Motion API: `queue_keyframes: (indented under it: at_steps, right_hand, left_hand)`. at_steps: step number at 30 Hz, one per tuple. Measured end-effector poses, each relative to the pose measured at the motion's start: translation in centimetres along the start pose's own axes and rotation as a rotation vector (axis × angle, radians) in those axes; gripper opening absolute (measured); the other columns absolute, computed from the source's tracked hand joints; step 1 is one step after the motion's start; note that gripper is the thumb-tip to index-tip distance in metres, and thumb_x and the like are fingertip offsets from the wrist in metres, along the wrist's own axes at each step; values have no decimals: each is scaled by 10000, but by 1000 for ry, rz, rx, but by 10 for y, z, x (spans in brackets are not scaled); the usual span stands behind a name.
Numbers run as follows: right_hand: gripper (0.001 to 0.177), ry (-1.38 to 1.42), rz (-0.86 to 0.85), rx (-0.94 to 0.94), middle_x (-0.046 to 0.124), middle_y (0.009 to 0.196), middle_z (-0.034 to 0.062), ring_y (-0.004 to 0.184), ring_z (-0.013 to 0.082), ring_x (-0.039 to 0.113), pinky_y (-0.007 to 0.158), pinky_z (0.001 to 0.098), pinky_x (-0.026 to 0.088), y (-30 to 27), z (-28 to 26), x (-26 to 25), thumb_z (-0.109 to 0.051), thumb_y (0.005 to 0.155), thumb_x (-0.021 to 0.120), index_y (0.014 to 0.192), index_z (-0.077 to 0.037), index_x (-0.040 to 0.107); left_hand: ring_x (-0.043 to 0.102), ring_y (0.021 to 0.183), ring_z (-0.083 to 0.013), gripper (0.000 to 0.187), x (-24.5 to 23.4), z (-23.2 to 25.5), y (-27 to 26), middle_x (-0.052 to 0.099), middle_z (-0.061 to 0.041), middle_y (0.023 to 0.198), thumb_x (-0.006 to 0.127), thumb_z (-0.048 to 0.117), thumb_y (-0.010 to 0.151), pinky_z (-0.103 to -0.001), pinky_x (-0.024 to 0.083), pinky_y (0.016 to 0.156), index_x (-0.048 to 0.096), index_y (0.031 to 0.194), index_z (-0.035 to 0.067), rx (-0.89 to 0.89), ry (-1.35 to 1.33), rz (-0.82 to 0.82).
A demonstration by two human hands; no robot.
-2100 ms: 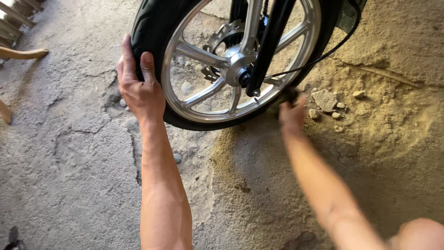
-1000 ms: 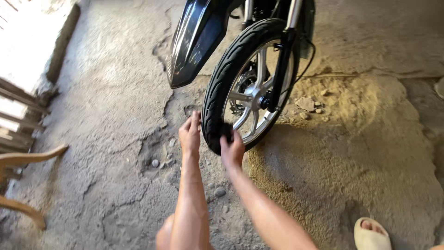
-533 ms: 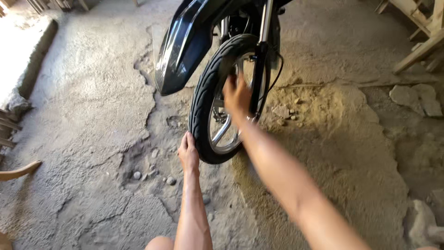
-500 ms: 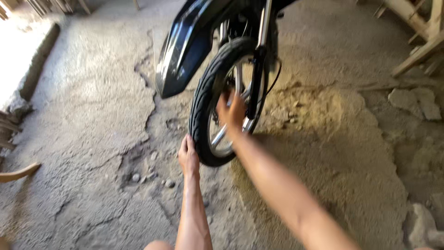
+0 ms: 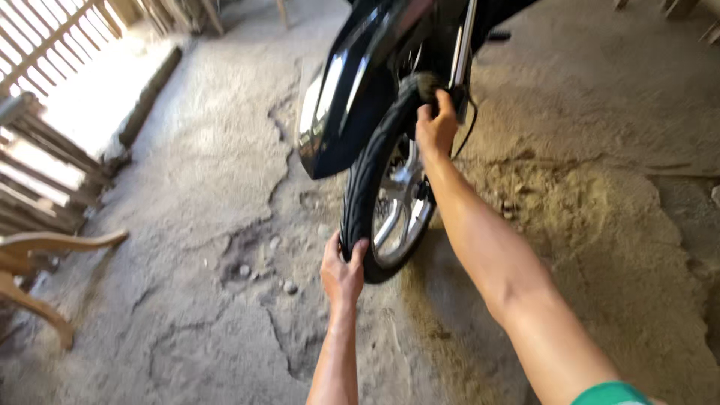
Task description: The person cleans the front wheel rim of a motorcycle using a black sponge, wiping the metal surface and the tire sidewall while rotating the wheel by hand.
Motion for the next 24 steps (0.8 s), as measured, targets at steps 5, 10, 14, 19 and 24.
queue_keyframes:
  at_steps: [5,10,14,19,24]
  right_hand:
    - [350,325,-407,-60,680,1031,93,894,204,676,757,361,599,-122,-52,-90,-291,904,627,1184,-85,668]
    - [435,491,-418,270,682,1052,61,897,157,668,738,322,622,-139,-56,-176,-263,835,688,1232,-85,677]
    - [346,248,-363,131,705,986,48,850,172,675,745,326,595,-103,-55,-237,-231,886,701,1206,-100,716]
    - [402,-117,-254,-200,676,1072,80,945,238,674,828,398,566,-73,-55,-278,-147,898,757,1291,-86,698]
    - [416,-463,-236,-360,598,1137,115,1027,318,648,852,438,562,-55,-40,-297,-146,906,817,1299,-118,683]
  left_hand:
    - [692,1128,-311,654,6,18,-18,721,-134,1238,788,476,829,-410,529,928,647,1356,116,37,-6,55]
    - [704,974,-322,561,32,57,-69,732,-127,1085,851,393,764,-422,551,830,693,1200,78,139,43,157]
    - [649,827,-325,438,83,95,-127,643,-115,911,878,336,749,-465,513,701,623,992,76,184,118,25]
    - [601,1133,-380,627,142,113,-179,608,-184,1254,821,233,846,-461,548,890,555,1369,10,442,-34,-127]
    - [575,1271,-388,719,204,111,-198,531,-182,1479,766,170,822,-446,527,1000,500,1474,24,500,-28,-400]
Point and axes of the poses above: each hand's wrist, its own y-axis towards the middle knuckle, its own x-axis out of the palm, z = x × y, the point moved 3 cm from there along y, towards the middle knuckle
